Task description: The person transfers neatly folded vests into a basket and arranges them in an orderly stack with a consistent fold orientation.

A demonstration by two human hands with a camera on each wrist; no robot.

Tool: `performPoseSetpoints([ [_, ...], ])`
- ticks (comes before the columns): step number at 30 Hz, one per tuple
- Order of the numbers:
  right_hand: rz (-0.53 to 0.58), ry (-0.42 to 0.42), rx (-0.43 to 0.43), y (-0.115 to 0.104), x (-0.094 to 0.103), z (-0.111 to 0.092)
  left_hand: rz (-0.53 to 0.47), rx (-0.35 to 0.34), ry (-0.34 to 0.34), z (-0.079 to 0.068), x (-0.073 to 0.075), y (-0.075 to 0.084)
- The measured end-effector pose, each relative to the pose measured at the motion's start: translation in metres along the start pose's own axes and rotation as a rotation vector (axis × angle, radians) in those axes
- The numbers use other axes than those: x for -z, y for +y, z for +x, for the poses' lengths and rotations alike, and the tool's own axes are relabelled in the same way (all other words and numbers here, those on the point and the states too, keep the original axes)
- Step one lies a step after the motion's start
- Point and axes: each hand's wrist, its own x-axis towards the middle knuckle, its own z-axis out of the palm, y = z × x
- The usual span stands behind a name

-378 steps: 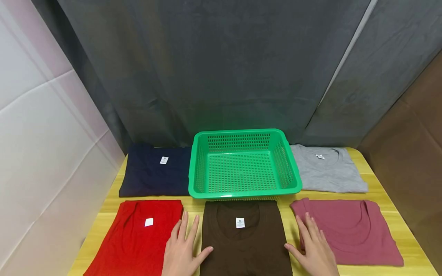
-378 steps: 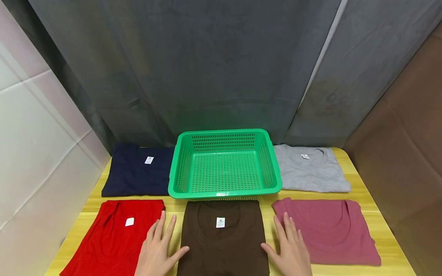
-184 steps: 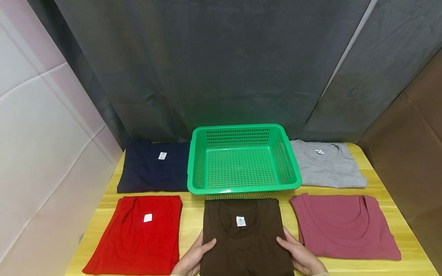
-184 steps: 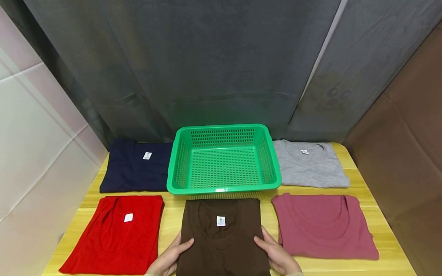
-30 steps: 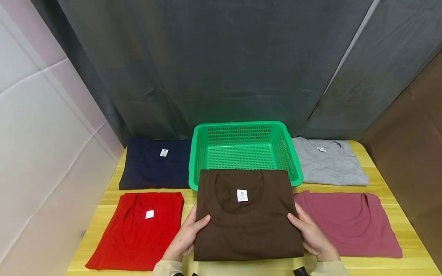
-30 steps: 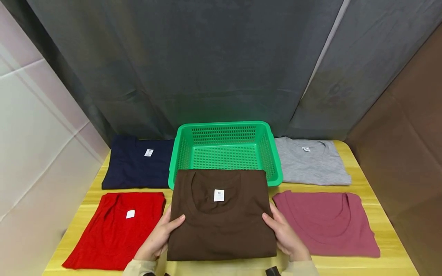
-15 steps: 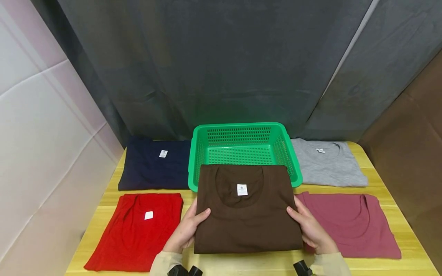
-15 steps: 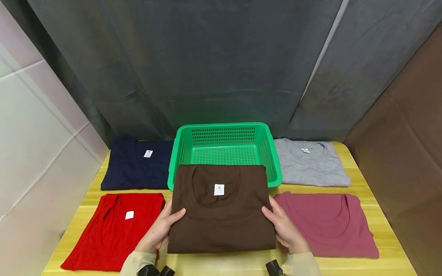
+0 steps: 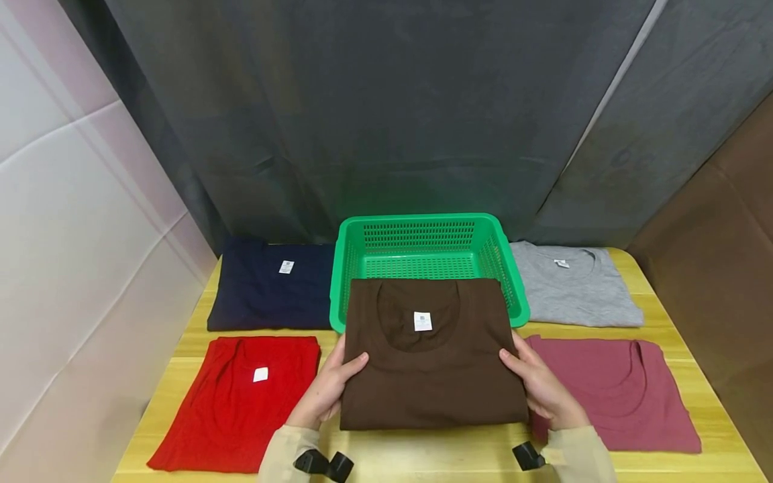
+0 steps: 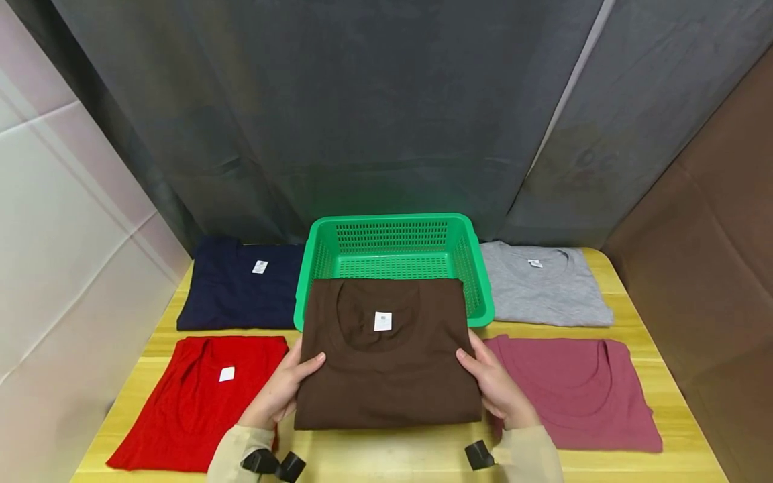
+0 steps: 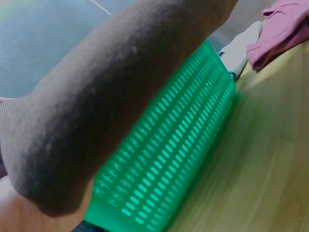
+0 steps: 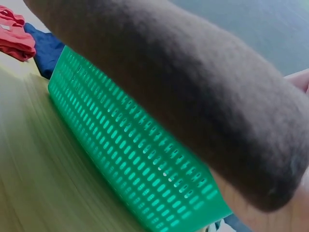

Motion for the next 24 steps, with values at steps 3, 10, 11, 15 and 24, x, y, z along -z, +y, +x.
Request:
performPoseSetpoints([
  [3, -0.001, 0.008, -0.003, -0.001, 0.000, 0.002, -0.002, 0.007, 0.001, 0.003, 0.000, 0.002],
  [10, -0.081, 0.063, -0.019, -0.004, 0.005, 0.007, 0.023, 0.012, 0.022, 0.009, 0.001, 0.007],
  [11, -0.088, 0.069, -0.022, -0.004, 0.005, 0.008, 0.026, 0.009, 0.024, 0.011, 0.001, 0.007],
  [15, -0.092, 0.075, -0.033, -0.007, 0.007, 0.010, 0.024, 0.008, 0.032, 0.014, 0.001, 0.008],
  [24, -0.101, 0.079, -0.028, -0.010, 0.010, 0.019, 0.004, 0.004, 0.060, 0.019, 0.001, 0.010],
])
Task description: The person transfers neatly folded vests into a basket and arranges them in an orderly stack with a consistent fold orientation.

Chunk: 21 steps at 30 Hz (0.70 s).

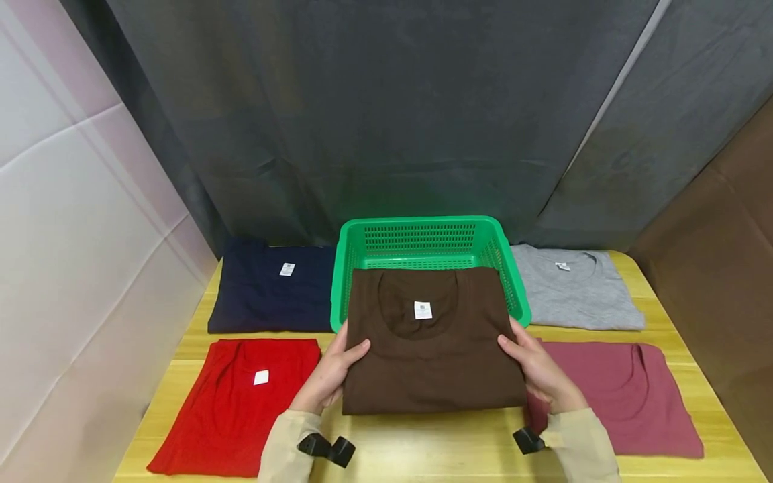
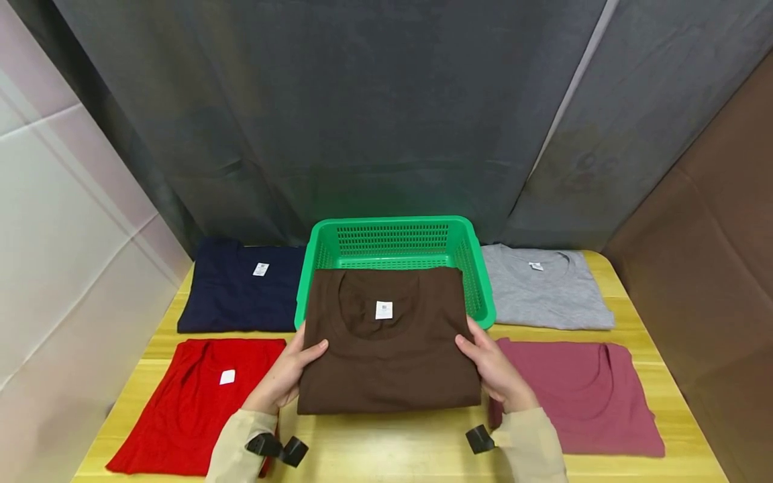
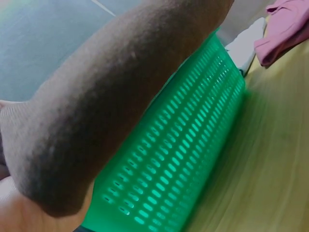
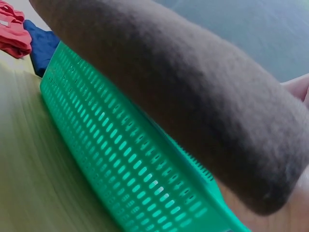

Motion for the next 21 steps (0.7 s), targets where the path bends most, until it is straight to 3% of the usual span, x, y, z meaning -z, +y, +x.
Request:
performPoseSetpoints([
  [10, -0.067, 0.062, -0.022, -0.007, 0.002, 0.008, 0.006, 0.001, -0.005, 0.008, 0.001, 0.004],
  [21, -0.056, 0.054, -0.007, -0.012, 0.009, 0.017, 0.023, -0.003, 0.007, 0.018, 0.001, 0.007],
])
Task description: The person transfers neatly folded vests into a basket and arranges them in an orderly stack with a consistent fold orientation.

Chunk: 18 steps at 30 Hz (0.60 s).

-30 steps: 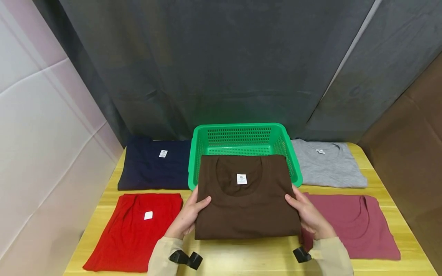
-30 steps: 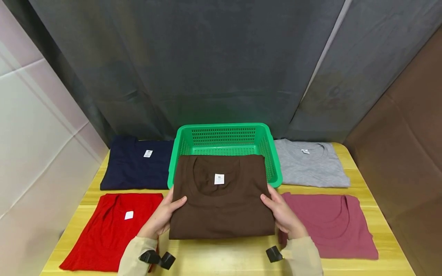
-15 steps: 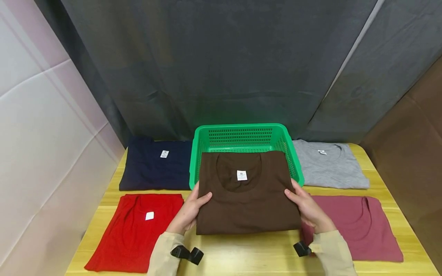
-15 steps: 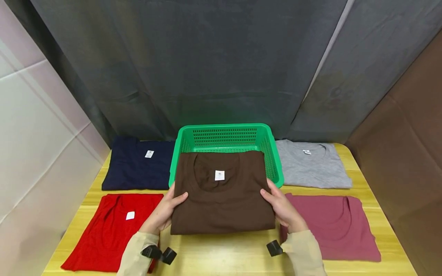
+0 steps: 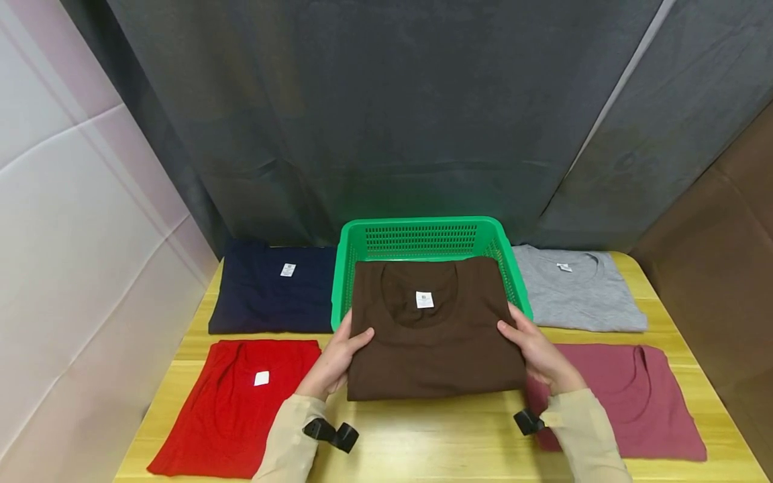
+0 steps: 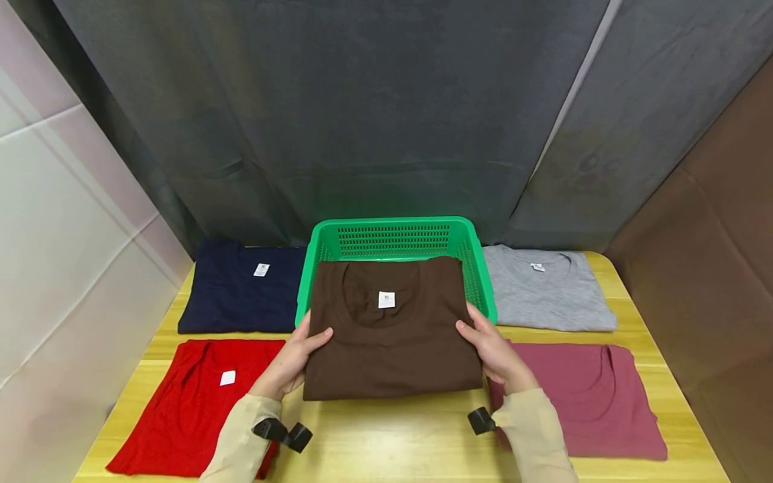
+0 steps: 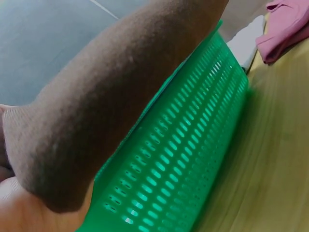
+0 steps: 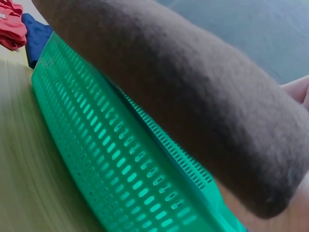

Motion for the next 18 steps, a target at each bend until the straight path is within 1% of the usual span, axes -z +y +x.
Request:
performPoseSetpoints([
  [7, 0.014, -0.038, 0.001, -0.004, 0.003, 0.007, 0.003, -0.007, -0.009, 0.007, 0.000, 0.003],
  [18, -0.032, -0.004, -0.043, -0.011, 0.007, 0.021, -0.023, 0.023, 0.004, 0.016, 0.002, 0.006],
])
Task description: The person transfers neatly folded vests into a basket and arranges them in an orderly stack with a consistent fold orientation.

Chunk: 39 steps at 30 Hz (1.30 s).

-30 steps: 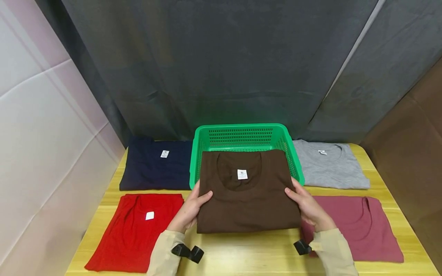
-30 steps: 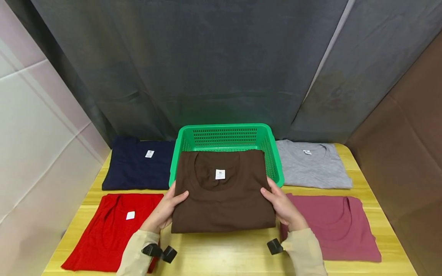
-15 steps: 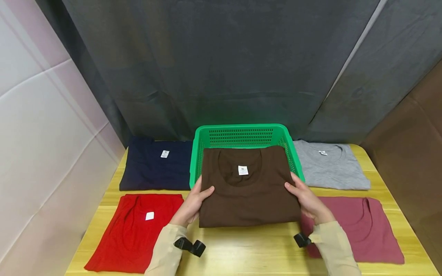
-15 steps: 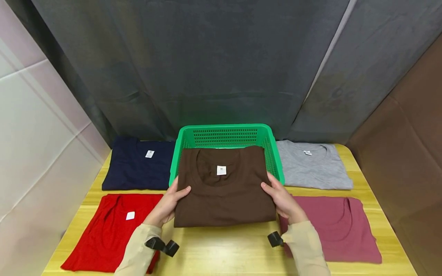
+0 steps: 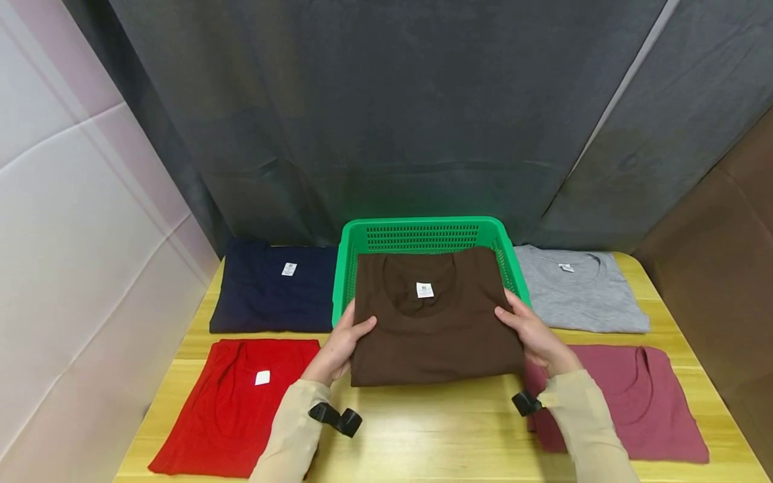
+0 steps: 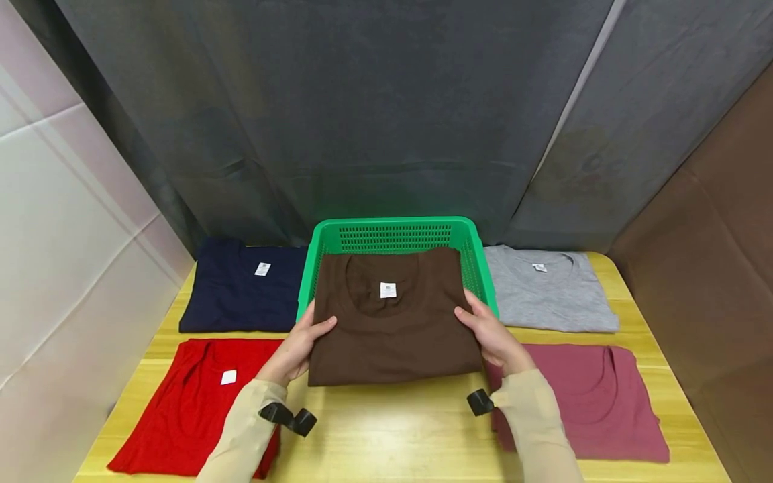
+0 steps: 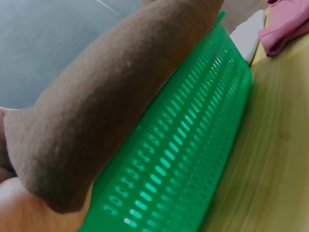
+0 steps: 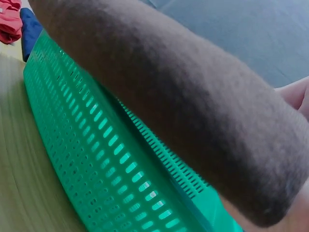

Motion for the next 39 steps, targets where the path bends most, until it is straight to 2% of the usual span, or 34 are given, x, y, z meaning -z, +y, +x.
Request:
performPoseSetpoints([
  [4, -0.003, 0.015, -0.010, -0.001, 0.001, 0.003, 0.014, 0.009, 0.009, 0.003, 0.001, 0.002],
  [18, -0.042, 0.080, -0.074, -0.003, 0.002, 0.016, 0.026, 0.004, -0.034, 0.013, 0.002, 0.009],
  [23, -0.034, 0.095, -0.099, -0.006, 0.004, 0.019, 0.031, 0.014, -0.023, 0.016, 0.000, 0.010],
  [32, -0.036, 0.079, -0.100, -0.010, 0.005, 0.025, 0.058, 0.015, -0.002, 0.021, -0.003, 0.017],
  [39, -0.077, 0.089, -0.097, -0.012, 0.010, 0.031, 0.066, 0.020, -0.012, 0.026, -0.001, 0.022],
])
